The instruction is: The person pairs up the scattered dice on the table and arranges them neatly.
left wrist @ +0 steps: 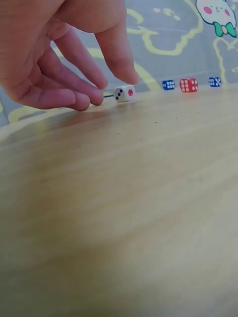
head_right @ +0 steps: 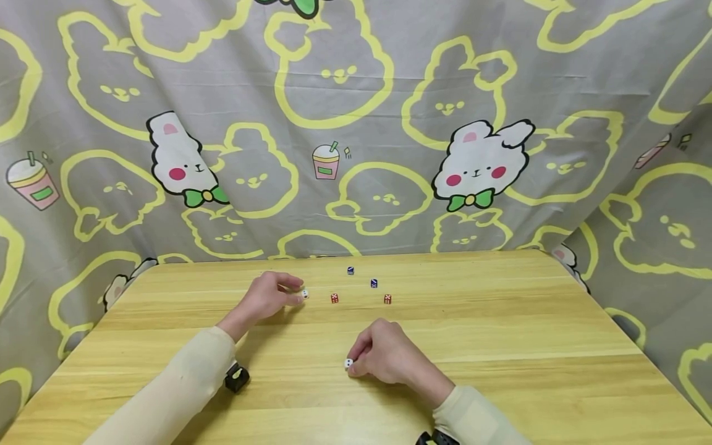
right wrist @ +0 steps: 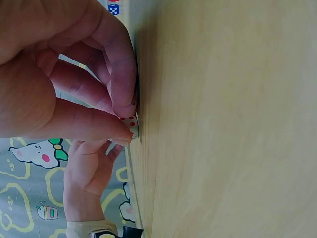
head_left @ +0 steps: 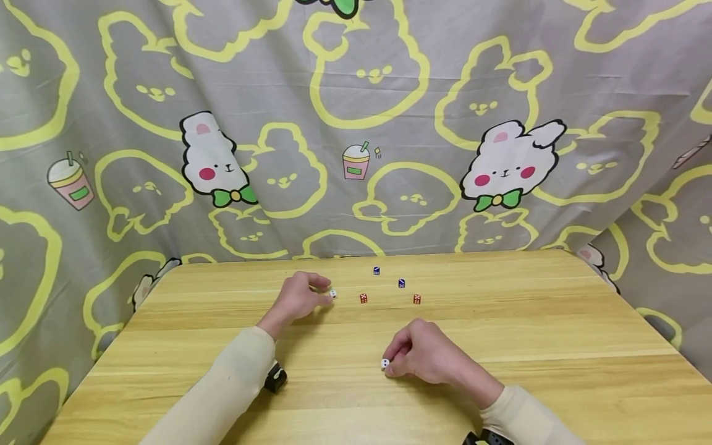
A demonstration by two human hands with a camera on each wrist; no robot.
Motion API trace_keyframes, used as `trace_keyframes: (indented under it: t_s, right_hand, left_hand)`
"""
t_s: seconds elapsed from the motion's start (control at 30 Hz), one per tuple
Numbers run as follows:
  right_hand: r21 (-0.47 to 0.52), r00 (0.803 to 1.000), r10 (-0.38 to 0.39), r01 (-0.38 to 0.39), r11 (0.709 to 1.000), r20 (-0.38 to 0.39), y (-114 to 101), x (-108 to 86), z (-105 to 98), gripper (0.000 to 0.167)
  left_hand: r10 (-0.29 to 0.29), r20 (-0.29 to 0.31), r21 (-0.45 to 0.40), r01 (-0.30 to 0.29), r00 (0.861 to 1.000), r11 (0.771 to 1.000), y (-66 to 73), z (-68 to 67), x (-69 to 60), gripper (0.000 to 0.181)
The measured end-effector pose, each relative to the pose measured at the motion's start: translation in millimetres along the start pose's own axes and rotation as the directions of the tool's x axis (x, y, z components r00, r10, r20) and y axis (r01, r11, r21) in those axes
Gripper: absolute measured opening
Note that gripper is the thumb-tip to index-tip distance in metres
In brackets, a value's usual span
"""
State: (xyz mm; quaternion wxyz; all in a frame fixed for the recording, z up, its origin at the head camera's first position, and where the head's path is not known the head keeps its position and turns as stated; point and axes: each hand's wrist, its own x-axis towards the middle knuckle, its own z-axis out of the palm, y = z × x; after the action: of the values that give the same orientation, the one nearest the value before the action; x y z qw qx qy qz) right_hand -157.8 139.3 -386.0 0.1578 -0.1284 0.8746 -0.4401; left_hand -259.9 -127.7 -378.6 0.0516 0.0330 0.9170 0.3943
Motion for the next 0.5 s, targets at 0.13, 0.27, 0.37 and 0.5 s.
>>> trace_keyframes:
  t_s: [0.13, 0.27, 0.37, 0.5]
  right_hand:
    - [-0.002, 1.0, -0.001, 0.001, 1.0, -0.002, -0.7, 0.3, -0.2, 0.013]
    - [-0.004, 1.0, -0.005, 0.005, 1.0, -0.004, -0.9, 0.5, -0.1, 0.013]
    - [-0.006, 1.0, -0.003, 0.003, 1.0, -0.007, -0.9, 0.4, 0.0, 0.014]
    - [-0.006, 1.0, 0.004, -0.005, 1.0, -0.009, -1.0, 0.1, 0.0, 0.014]
  left_hand:
    - [-0.035, -0.001, -0.04, 0.035, 0.999, 0.999, -1.0, 1.3, 3.8, 0.034]
    - [-0.066, -0.003, -0.077, 0.066, 0.998, 0.995, -2.0, 3.1, 7.3, 0.03]
    - [-0.081, -0.003, -0.104, 0.081, 0.997, 0.991, -2.6, 4.9, 9.1, 0.026]
    - [-0.085, -0.006, -0.119, 0.084, 0.996, 0.989, -3.1, 7.3, 11.1, 0.022]
